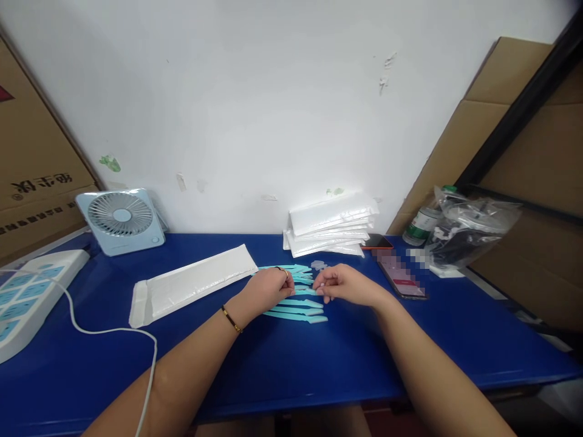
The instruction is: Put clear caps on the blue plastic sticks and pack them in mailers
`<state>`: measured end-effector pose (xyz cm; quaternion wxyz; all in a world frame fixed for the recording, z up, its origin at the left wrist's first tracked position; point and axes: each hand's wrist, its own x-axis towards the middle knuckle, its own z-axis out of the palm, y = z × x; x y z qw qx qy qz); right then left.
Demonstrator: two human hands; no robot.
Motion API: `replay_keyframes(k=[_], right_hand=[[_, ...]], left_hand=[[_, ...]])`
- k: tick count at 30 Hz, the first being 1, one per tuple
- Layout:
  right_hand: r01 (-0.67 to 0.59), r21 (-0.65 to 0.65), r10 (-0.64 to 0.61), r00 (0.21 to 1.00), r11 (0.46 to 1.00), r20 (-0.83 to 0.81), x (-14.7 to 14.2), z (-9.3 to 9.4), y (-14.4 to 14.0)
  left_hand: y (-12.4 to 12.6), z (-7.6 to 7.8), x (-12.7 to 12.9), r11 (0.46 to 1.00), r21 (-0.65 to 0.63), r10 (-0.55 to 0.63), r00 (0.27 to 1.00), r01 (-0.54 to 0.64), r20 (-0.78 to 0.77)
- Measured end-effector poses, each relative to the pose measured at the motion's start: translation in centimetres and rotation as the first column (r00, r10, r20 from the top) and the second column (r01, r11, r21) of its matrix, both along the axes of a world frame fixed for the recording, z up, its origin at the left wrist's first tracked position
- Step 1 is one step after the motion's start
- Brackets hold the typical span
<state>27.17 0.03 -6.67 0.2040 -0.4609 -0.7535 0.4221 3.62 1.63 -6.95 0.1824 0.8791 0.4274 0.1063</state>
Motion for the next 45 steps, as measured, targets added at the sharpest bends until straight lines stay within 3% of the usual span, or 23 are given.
replay_keyframes(k=[2, 4, 6, 10, 13, 16, 21, 27, 34, 40, 45], right_hand=[[0.116, 0.107, -0.122, 0.991, 0.987, 0.058, 1.0, 0.2, 0.3], [0.246, 0.264, -0.292, 0.945, 0.933, 0.149, 2.2, 0.4, 0.7], [0.282, 0.349, -0.381, 0.888, 0.894, 0.257, 3.3, 0.4, 1.0], [0.234, 0.381, -0.393, 0.819, 0.895, 0.419, 3.8, -0.4, 1.6], [0.181, 0.454, -0.400, 0.798, 0.872, 0.450, 3.4, -1.2, 1.9], [0.107, 0.466, -0.336, 0.833, 0.878, 0.440, 2.8, -1.7, 2.0], [0.069, 0.458, -0.286, 0.859, 0.886, 0.425, 2.3, -1.9, 2.3], [0.198, 0.460, -0.349, 0.897, 0.865, 0.271, 2.1, -1.2, 2.0], [0.227, 0.400, -0.252, 0.968, 0.888, 0.011, 0.6, -0.7, 1.1], [0.346, 0.175, -0.297, 0.920, 0.922, -0.255, 0.6, -0.7, 1.3], [0.326, -0.013, -0.302, 0.859, 0.945, -0.414, 0.2, -0.8, 1.3]], left_hand=[[-0.1, -0.2, -0.1, 0.999, 0.044, -0.007, 1.000, 0.007, -0.001], [-0.2, -0.5, -0.2, 0.997, 0.069, -0.018, 1.000, 0.019, -0.021], [-0.4, -0.5, -0.3, 0.998, 0.030, -0.048, 0.998, 0.049, -0.041], [-0.6, -0.2, -0.1, 0.990, -0.063, -0.127, 0.992, 0.127, -0.004], [0.0, -0.3, -0.2, 0.997, 0.067, -0.037, 0.999, 0.038, -0.014], [1.3, -0.9, -0.7, 0.969, 0.240, 0.068, 0.997, -0.055, -0.043], [2.7, -1.6, -1.2, 0.972, 0.225, 0.084, 0.993, -0.063, -0.085], [2.8, -1.5, -1.1, 0.980, 0.138, 0.135, 0.990, -0.140, 0.045], [2.2, -0.6, -1.2, 0.977, 0.076, 0.180, 0.964, -0.198, 0.195], [2.0, -0.3, -1.1, 0.978, 0.039, 0.189, 0.951, -0.204, 0.244], [2.0, -0.4, -1.1, 0.980, 0.015, 0.184, 0.942, -0.196, 0.282]])
